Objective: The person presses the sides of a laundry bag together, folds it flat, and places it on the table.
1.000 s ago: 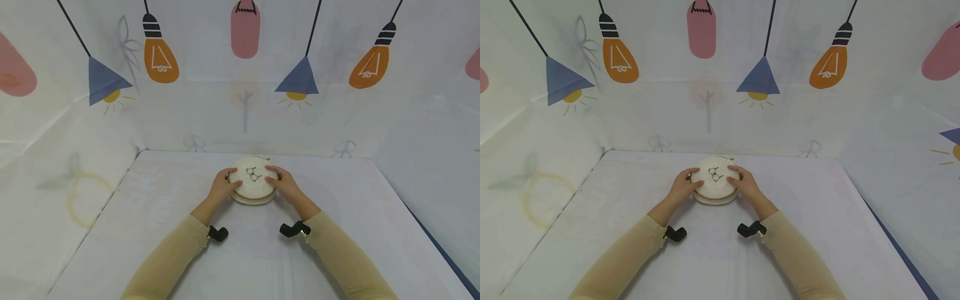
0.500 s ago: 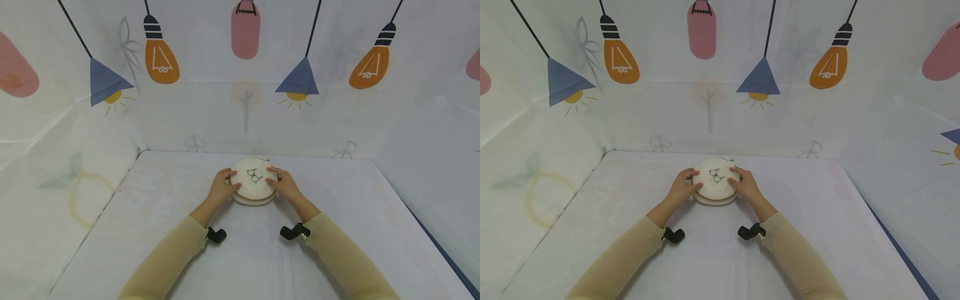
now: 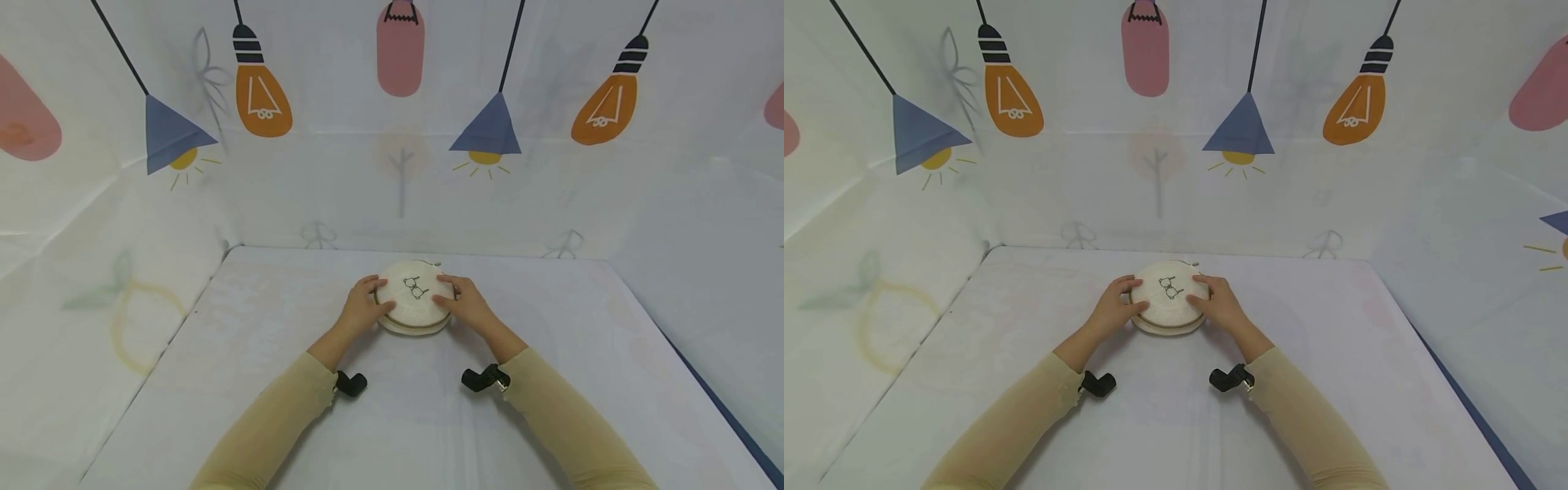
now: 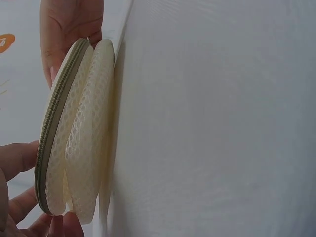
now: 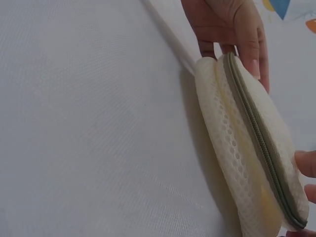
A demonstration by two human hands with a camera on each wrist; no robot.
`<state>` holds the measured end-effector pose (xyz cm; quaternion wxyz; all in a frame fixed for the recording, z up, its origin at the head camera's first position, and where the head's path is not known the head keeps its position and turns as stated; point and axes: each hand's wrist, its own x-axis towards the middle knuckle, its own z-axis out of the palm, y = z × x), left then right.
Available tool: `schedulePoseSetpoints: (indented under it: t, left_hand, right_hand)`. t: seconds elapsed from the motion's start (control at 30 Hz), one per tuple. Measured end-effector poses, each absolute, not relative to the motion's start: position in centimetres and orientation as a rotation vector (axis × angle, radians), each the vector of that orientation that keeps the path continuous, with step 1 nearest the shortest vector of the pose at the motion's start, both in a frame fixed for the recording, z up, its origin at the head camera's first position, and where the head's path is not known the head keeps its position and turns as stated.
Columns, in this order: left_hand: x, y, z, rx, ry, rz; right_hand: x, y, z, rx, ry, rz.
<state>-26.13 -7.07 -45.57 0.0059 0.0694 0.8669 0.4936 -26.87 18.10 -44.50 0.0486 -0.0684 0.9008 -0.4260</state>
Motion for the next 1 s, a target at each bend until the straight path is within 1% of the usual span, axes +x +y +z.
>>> schedulePoseSetpoints:
  t: [0.3,0.47,0.57,1.0]
  left_hand:
    - [-26.1,-7.3,-45.4,0.364,2.804,1.326]
    - [-26.2,-7.4,-45.6,0.467,2.88,1.117]
    - [-26.3,-7.4,-45.5,0.522,2.898,1.011]
    - [-26.3,-7.6,-45.2,0.535,2.933,0.693]
  right_hand:
    - [-26.5,18.3,-44.6,-0.389,2.988,-1.013]
    - [-26.2,18.1,-44.3,-0.476,3.014,-0.913]
    - [-25.9,17.9,-44.0,-0.48,2.999,-0.867]
    - [-26.3,17.8,-43.8,-0.512,2.975,-0.643]
